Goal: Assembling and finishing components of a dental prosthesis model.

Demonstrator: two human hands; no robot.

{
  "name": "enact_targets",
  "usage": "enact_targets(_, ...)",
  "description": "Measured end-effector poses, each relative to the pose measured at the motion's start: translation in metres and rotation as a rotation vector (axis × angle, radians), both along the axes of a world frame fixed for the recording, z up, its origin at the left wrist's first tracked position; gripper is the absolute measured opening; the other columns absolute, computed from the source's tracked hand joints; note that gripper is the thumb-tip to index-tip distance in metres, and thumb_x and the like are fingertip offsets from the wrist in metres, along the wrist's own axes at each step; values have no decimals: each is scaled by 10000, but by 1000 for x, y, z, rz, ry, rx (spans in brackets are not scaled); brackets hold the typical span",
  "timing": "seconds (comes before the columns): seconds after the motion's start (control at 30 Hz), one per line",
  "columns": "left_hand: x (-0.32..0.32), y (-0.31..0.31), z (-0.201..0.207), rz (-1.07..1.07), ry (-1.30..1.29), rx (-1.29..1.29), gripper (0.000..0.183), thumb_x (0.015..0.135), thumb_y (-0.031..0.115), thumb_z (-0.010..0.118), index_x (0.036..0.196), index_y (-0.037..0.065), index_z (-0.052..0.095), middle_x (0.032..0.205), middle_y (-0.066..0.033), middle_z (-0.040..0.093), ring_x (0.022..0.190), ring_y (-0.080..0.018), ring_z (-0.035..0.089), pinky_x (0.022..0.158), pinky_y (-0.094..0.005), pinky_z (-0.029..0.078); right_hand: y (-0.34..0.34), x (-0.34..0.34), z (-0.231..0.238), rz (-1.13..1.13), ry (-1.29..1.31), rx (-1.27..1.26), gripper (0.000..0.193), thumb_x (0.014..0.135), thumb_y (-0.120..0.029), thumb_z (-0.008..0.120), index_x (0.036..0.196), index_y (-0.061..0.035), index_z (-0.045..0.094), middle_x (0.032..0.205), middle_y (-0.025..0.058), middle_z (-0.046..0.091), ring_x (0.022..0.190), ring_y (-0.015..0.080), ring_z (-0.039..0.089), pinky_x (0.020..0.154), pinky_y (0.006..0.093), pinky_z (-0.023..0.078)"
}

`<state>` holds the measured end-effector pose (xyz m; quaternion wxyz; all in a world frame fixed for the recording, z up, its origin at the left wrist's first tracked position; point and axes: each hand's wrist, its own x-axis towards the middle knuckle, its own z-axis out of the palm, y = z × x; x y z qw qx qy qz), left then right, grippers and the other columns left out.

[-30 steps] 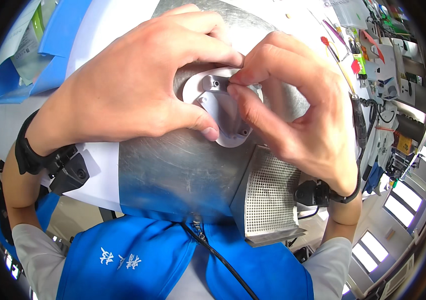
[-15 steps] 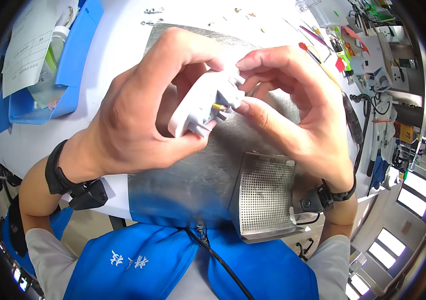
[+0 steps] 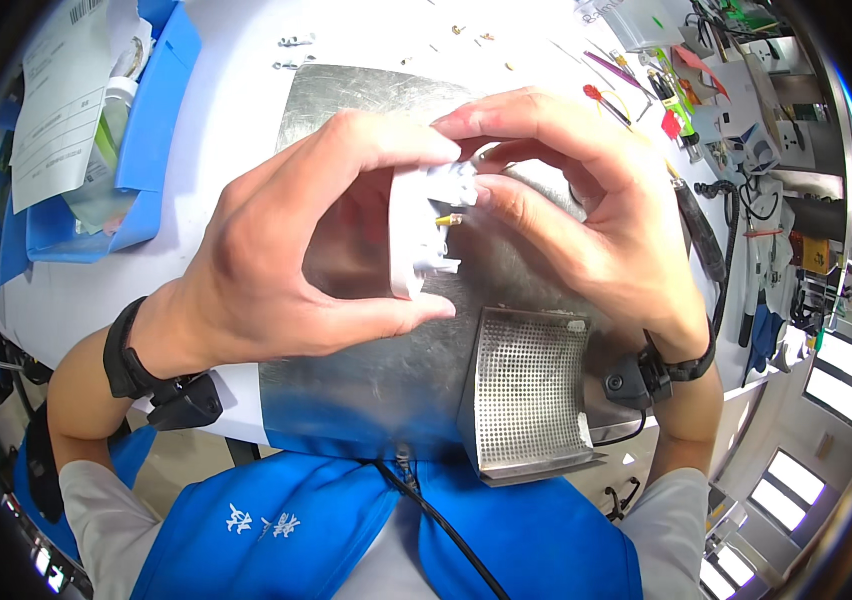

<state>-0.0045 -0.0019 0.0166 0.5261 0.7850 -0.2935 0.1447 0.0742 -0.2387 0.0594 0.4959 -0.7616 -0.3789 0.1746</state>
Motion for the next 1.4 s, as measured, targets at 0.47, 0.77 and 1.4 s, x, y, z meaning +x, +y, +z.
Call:
enact_targets(0.47,-28,14,18,43,161,44,517,764,93,939,1140,-11,599,927,-91,687,741,-149,716,635,-267,561,22,1,11,191,-247,-121,239,857,43,731,1094,12,737,1172,159,754,1080,285,727,954,390,558)
enact_targets(0.77,-51,22,7,211,336,112,433,828,56,875,1132,29,568,836,-50,681,626,-76,580,553,-225,451,43,54,2,-142,-596,-398,217,922,-173,737,1068,-27,803,958,123,791,816,217,763,766,355,592)
enact_targets(1.4,3,22,1,102,-20,397,543,724,132,873,1212,39,654,1260,-137,602,1131,-346,599,971,-424,488,20,23,9,-143,94,-5,149,963,-18,736,1100,38,716,1014,76,740,943,128,716,856,274,569)
